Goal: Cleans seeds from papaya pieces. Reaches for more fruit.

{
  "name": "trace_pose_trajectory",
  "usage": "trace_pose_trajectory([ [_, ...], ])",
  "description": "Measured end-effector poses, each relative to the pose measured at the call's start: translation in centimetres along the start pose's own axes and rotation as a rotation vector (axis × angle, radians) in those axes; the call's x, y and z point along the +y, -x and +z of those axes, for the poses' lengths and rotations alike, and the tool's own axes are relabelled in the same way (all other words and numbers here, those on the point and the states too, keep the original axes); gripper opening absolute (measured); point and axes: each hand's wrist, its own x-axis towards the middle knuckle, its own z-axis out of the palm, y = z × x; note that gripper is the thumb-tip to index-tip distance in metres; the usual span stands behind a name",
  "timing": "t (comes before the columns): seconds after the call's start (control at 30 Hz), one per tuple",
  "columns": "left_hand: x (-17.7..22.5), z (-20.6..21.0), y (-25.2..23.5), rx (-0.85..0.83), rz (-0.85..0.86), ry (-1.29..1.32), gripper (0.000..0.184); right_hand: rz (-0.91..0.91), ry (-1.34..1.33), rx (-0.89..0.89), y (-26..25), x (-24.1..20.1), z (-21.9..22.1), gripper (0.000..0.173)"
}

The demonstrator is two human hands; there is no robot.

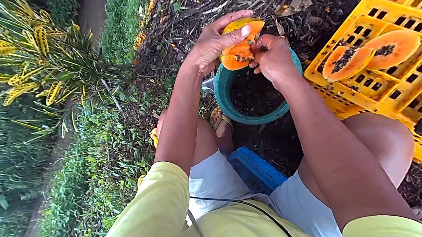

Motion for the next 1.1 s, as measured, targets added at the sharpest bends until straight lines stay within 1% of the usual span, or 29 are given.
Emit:
trace_pose_trajectory([
  [0.03, 0.1, 0.0, 0.0, 0.0, 0.006, -0.003, 0.053, 0.02, -0.059, -0.021, 0.2, -0.1, -0.2, 0.026],
  [0.07, 0.1, 0.0, 0.1, -0.001, 0.01, -0.012, 0.055, 0.022, -0.121, -0.031, 0.3, -0.1, -0.4, 0.027],
  [0.13, 0.1, 0.2, 0.1, -0.001, 0.018, -0.04, 0.057, -0.007, -0.184, -0.04, 0.3, -0.1, -0.5, 0.019],
  [0.27, -0.1, 0.4, 0.2, 0.012, 0.03, -0.034, 0.057, -0.096, -0.112, 0.027, 0.4, 0.3, -0.1, 0.019],
  [0.37, -0.1, 0.1, 0.3, 0.004, 0.036, 0.021, 0.057, -0.041, -0.128, 0.032, 0.8, 0.0, -0.3, 0.015],
  [0.43, -0.1, 0.1, 0.3, 0.014, 0.041, 0.034, 0.054, -0.026, -0.105, 0.034, 1.0, -0.1, -0.4, 0.018],
  [0.47, -0.1, 0.2, 0.3, 0.036, 0.031, 0.046, 0.051, -0.051, -0.084, 0.048, 1.0, -0.1, -0.4, 0.021],
  [0.53, -0.2, 0.6, 0.0, 0.115, -0.017, 0.09, 0.044, -0.164, -0.052, 0.093, 1.0, 0.1, 0.0, 0.025],
  [0.63, -0.4, 1.1, -0.3, 0.22, -0.075, 0.124, 0.04, -0.375, -0.023, 0.132, 1.0, 0.7, 0.6, 0.019],
  [0.7, -0.5, 1.2, -0.5, 0.23, -0.079, 0.113, 0.04, -0.498, 0.048, 0.111, 0.9, 0.9, 1.0, 0.019],
  [0.77, -0.5, 1.4, -0.5, 0.22, -0.075, 0.105, 0.039, -0.572, 0.162, 0.096, 0.9, 0.8, 1.2, 0.02],
  [0.87, -0.3, 1.3, -0.4, 0.212, -0.09, 0.141, 0.038, -0.64, 0.233, 0.16, 1.2, 1.2, 1.4, 0.016],
  [0.93, -0.1, 1.0, -0.3, 0.21, -0.091, 0.174, 0.038, -0.616, 0.245, 0.221, 1.2, 1.5, 1.5, 0.017],
  [0.97, 0.0, 0.7, -0.2, 0.204, -0.085, 0.19, 0.038, -0.571, 0.257, 0.253, 1.3, 1.5, 1.5, 0.017],
  [1.03, 0.2, 0.2, -0.1, 0.203, -0.072, 0.202, 0.039, -0.402, 0.233, 0.272, 1.5, 1.0, 1.3, 0.019],
  [1.1, 0.4, -0.1, 0.0, 0.203, -0.047, 0.205, 0.04, -0.242, 0.135, 0.24, 1.2, 0.7, 1.1, 0.024],
])
